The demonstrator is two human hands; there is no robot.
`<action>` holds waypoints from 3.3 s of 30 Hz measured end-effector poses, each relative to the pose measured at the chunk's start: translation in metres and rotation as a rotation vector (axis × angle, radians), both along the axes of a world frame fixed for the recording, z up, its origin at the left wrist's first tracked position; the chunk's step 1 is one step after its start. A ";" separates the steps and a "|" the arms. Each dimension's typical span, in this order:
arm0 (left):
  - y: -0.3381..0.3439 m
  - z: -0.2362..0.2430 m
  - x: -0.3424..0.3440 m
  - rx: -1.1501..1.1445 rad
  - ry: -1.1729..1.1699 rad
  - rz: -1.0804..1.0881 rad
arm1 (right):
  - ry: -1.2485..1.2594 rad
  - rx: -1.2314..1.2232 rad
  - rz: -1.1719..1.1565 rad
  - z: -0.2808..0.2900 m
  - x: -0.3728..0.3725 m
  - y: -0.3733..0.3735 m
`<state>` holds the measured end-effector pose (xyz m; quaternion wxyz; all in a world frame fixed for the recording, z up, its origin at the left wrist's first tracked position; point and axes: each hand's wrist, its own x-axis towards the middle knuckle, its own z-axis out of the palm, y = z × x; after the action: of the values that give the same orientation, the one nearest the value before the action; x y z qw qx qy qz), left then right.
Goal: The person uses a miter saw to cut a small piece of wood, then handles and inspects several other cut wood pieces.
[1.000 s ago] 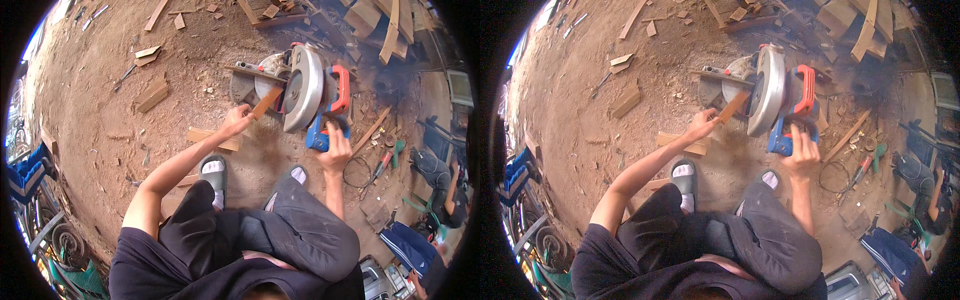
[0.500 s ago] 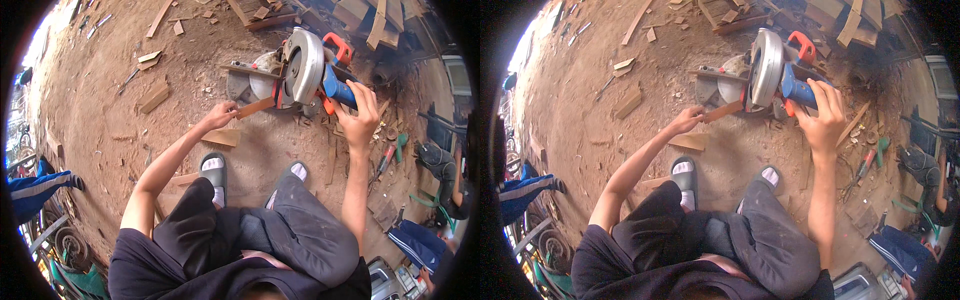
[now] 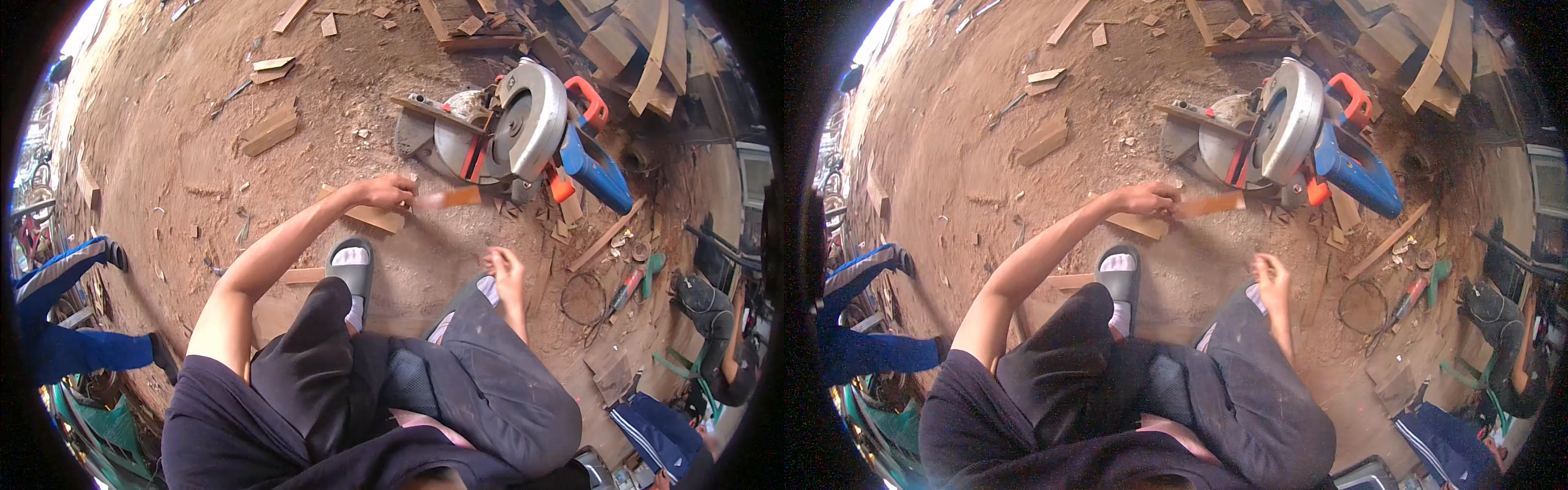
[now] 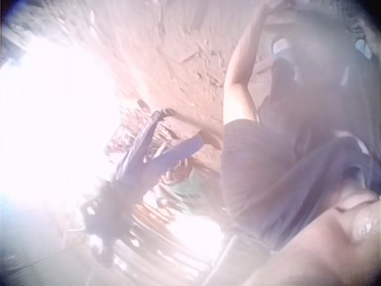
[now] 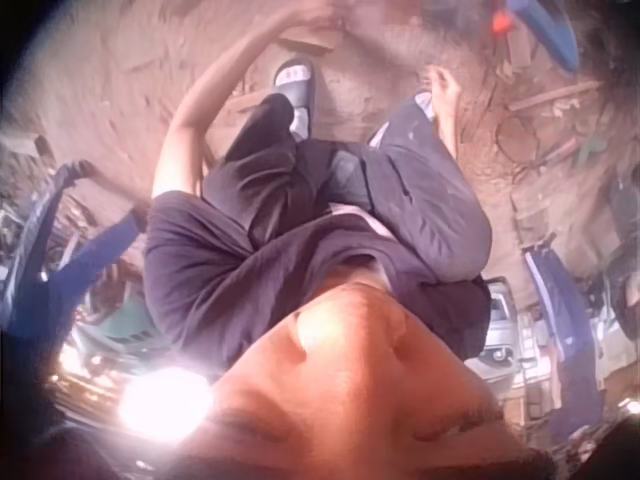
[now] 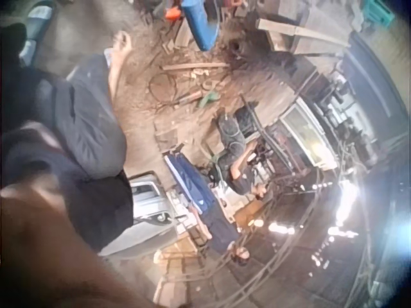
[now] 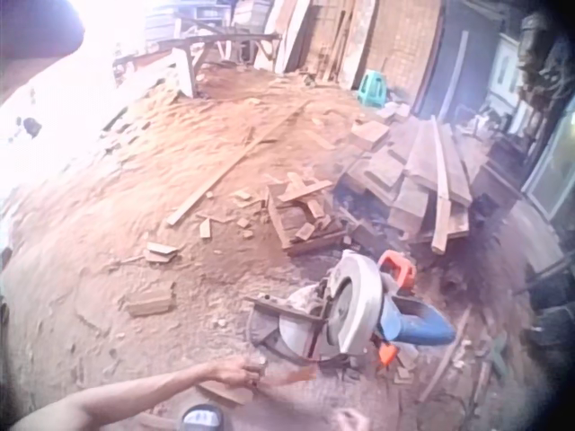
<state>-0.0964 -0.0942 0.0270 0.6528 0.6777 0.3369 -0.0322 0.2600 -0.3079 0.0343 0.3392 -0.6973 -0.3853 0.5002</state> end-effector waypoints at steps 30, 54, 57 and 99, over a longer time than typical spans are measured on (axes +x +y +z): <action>-0.010 0.004 0.068 -0.766 -0.014 -0.129 | 1.077 0.153 -0.391 0.039 -0.023 0.018; -0.099 -0.021 0.088 -0.165 0.076 -0.419 | -1.160 0.220 -0.267 0.002 0.107 -0.056; -0.095 -0.019 0.099 -0.151 0.037 -0.397 | -1.144 0.141 -0.142 -0.037 0.113 -0.077; -0.058 0.000 0.086 -0.055 0.016 -0.127 | 0.689 0.076 -0.710 -0.011 -0.005 0.047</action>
<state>-0.0103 -0.1519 0.0274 0.6650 0.6793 0.2974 -0.0883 0.2552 -0.2608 0.0234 0.6215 -0.5667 -0.0077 0.5409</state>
